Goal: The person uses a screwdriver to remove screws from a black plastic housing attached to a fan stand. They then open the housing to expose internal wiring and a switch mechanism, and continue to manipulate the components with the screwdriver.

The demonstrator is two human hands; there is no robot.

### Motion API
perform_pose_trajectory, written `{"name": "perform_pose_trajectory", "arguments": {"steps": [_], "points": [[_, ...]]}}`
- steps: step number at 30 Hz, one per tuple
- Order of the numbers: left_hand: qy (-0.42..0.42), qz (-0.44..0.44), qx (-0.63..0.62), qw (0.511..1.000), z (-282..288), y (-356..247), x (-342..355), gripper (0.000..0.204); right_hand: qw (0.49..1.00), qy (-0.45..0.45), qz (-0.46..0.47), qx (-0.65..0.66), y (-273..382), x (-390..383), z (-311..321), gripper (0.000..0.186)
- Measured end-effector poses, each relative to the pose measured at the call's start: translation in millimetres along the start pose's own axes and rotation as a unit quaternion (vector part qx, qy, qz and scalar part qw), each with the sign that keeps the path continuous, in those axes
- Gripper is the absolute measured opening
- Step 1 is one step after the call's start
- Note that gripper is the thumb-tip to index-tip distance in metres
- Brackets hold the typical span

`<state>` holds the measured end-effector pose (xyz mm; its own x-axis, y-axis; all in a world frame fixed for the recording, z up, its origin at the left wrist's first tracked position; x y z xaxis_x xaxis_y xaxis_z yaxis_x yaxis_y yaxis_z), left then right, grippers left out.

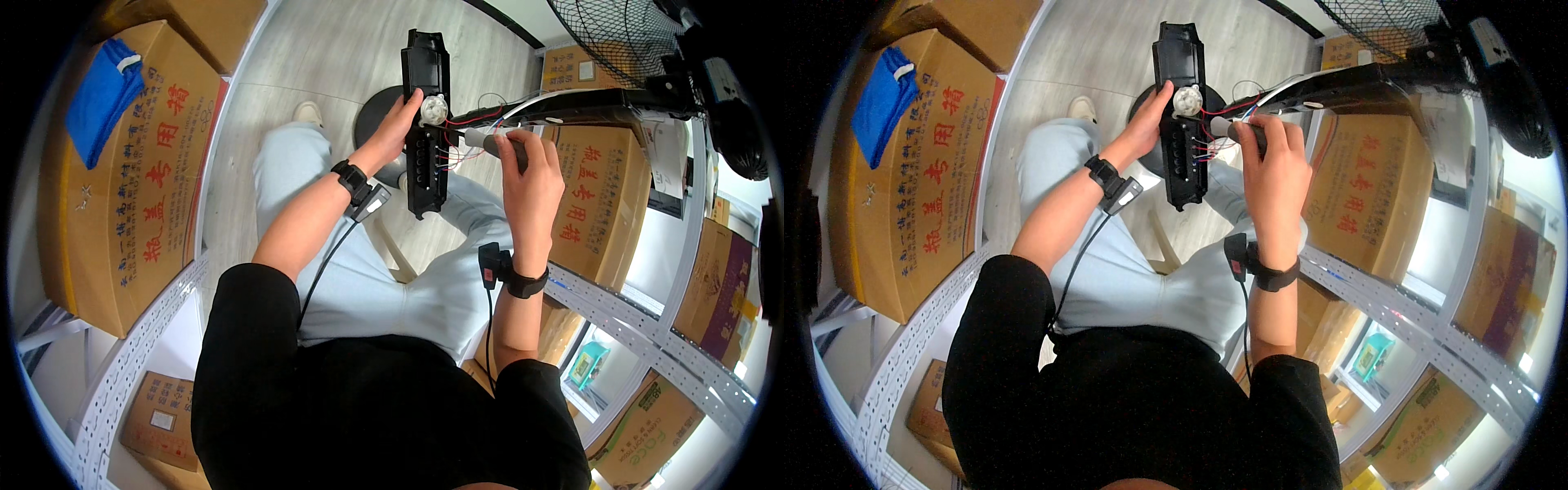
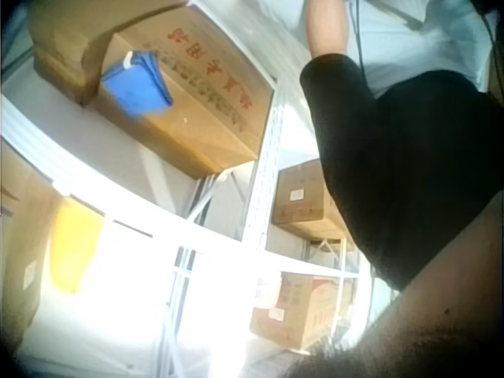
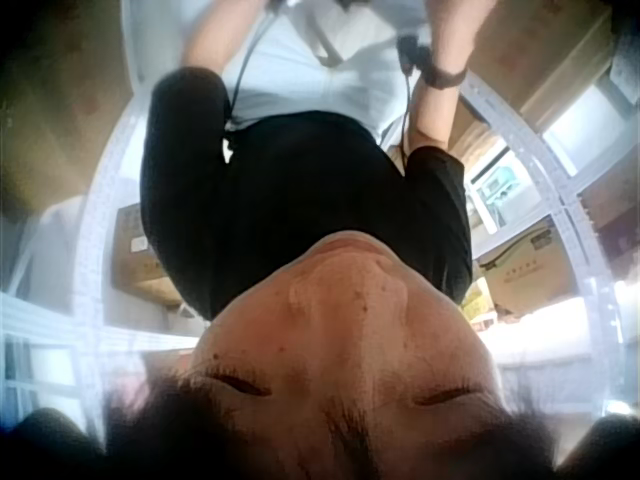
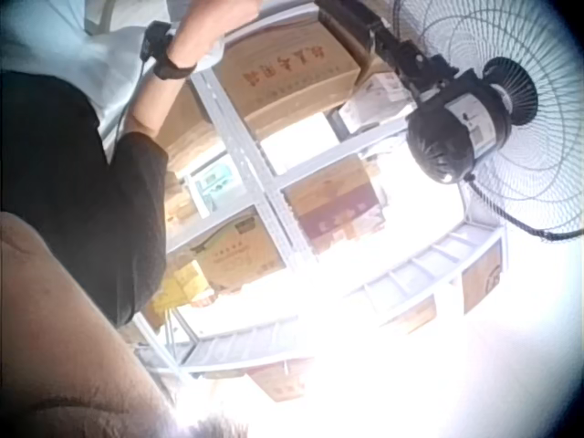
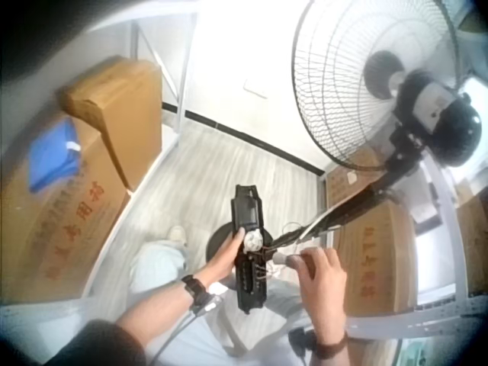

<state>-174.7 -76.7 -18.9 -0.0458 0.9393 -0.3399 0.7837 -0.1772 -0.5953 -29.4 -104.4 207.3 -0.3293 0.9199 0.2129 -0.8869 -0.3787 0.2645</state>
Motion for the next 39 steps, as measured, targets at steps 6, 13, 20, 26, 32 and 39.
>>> {"name": "perform_pose_trajectory", "arguments": {"steps": [6,13,20,26,32,39], "points": [[0.025,-0.005,-0.011,1.0,2,0,2,0.057,0.978,-0.125,0.138,0.094,7,5,-3,0.024],[0.01,-0.02,-0.004,1.0,1,1,2,0.057,0.987,-0.065,0.099,0.103,-9,7,-6,0.031],[0.02,0.017,-0.022,0.999,2,-1,0,0.058,1.0,0.003,-0.024,0.015,2,4,-1,0.04],[0.013,0.013,-0.031,0.999,-1,-4,-1,0.056,0.982,-0.094,0.146,0.07,-11,10,-7,0.035],[-0.001,0.014,-0.017,1.0,-1,-2,-2,0.053,0.995,0.053,-0.062,-0.049,-8,8,-1,0.038],[0.015,0.019,-0.029,0.999,6,4,6,0.059,0.985,-0.077,0.113,0.104,-11,7,-8,0.036]]}}
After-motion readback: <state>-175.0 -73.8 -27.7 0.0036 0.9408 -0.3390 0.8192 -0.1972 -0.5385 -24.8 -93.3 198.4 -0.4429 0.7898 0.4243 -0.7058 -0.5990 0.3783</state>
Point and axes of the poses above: each hand's wrist, its own x-axis towards the middle knuckle, its own z-axis out of the back of the hand, y = z × x, the point moved 1 cm from there along x, towards the middle knuckle, and after that the axes turned 4 degrees about -y, right-handed, at the moved point
